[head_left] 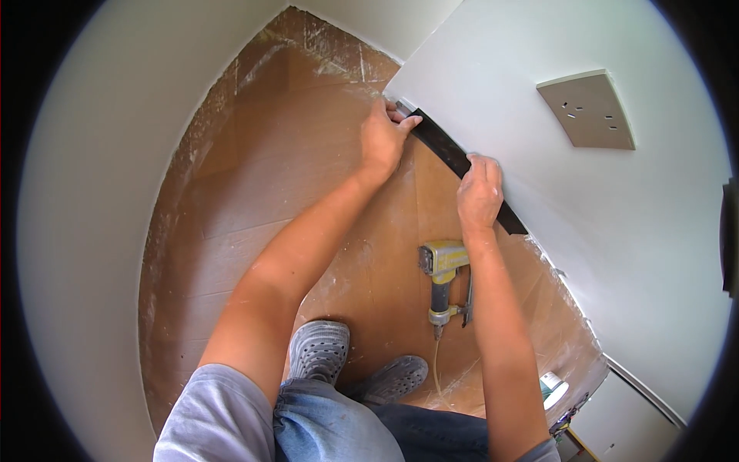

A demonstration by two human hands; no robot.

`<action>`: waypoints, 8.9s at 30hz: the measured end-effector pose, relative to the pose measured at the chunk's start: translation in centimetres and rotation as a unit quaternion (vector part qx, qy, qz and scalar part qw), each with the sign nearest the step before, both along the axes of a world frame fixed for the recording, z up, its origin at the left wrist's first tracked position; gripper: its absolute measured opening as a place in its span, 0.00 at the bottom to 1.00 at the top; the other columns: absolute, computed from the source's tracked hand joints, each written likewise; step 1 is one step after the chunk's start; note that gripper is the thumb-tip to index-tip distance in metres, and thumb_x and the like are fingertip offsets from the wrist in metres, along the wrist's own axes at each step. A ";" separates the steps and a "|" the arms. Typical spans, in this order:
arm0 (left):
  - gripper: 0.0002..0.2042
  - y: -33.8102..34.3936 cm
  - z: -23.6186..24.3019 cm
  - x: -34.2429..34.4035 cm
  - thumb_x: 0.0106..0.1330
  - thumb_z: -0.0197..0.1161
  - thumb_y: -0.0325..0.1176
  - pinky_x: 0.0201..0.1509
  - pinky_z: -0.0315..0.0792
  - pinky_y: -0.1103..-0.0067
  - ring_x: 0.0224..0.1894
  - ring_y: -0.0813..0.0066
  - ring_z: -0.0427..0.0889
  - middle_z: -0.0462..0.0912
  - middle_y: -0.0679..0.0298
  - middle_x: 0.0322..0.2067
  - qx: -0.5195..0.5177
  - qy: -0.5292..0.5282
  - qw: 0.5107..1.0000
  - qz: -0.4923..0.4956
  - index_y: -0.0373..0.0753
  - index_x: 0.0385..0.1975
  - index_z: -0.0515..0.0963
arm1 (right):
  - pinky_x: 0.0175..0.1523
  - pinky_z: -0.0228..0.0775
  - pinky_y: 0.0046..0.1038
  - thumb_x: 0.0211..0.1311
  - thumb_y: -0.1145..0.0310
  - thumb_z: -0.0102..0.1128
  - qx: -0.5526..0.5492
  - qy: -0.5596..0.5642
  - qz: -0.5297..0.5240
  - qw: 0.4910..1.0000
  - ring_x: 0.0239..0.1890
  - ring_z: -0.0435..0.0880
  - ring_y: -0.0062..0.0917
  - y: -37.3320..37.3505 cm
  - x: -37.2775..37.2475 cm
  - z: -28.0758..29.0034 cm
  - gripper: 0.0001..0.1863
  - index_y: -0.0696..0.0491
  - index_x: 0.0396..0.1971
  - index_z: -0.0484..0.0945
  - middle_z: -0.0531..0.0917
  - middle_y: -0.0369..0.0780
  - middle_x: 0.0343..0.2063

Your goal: Measure, cut, and secure floor trim pieces along the wall using a nail gun and hammer.

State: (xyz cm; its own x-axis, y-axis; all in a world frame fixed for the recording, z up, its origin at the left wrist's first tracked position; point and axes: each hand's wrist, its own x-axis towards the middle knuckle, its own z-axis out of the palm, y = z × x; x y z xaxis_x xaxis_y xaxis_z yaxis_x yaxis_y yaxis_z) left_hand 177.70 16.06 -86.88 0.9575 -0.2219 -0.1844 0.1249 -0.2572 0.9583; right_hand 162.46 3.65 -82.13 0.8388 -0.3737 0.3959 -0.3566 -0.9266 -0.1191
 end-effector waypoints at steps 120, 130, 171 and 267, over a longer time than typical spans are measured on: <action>0.35 -2.7 4.9 -2.7 0.67 0.63 0.37 0.67 0.68 0.59 0.62 0.39 0.71 0.69 0.37 0.58 0.313 -0.340 0.680 -0.569 0.20 0.65 0.55 | 0.42 0.75 0.27 0.78 0.60 0.45 0.749 -0.641 -0.120 0.114 0.37 0.79 0.20 21.0 12.4 -7.1 0.19 0.53 0.60 0.71 0.81 0.37 0.43; 0.36 -2.2 3.5 -2.2 0.65 0.64 0.35 0.67 0.68 0.60 0.61 0.41 0.71 0.70 0.38 0.57 0.269 -0.394 0.683 -0.553 0.20 0.66 0.56 | 0.42 0.74 0.26 0.77 0.55 0.45 0.748 -0.648 -0.072 0.124 0.38 0.78 0.18 20.9 12.4 -6.9 0.23 0.53 0.64 0.67 0.80 0.36 0.44; 0.37 -2.5 3.5 -2.0 0.62 0.66 0.34 0.68 0.67 0.61 0.61 0.42 0.71 0.69 0.38 0.57 0.272 -0.369 0.682 -0.570 0.20 0.65 0.56 | 0.29 0.70 0.25 0.65 0.73 0.62 0.751 -0.636 -0.147 0.102 0.24 0.76 0.18 19.8 12.1 -5.8 0.11 0.47 0.46 0.74 0.76 0.31 0.26; 0.04 -5.2 1.0 -1.6 0.67 0.52 0.27 0.39 0.79 0.63 0.36 0.55 0.85 0.83 0.53 0.31 0.181 -0.488 0.708 -0.477 0.35 0.38 0.70 | 0.30 0.60 0.24 0.64 0.61 0.54 0.753 -0.620 -0.197 0.102 0.19 0.62 0.16 27.7 -12.6 0.3 0.22 0.53 0.56 0.75 0.64 0.28 0.16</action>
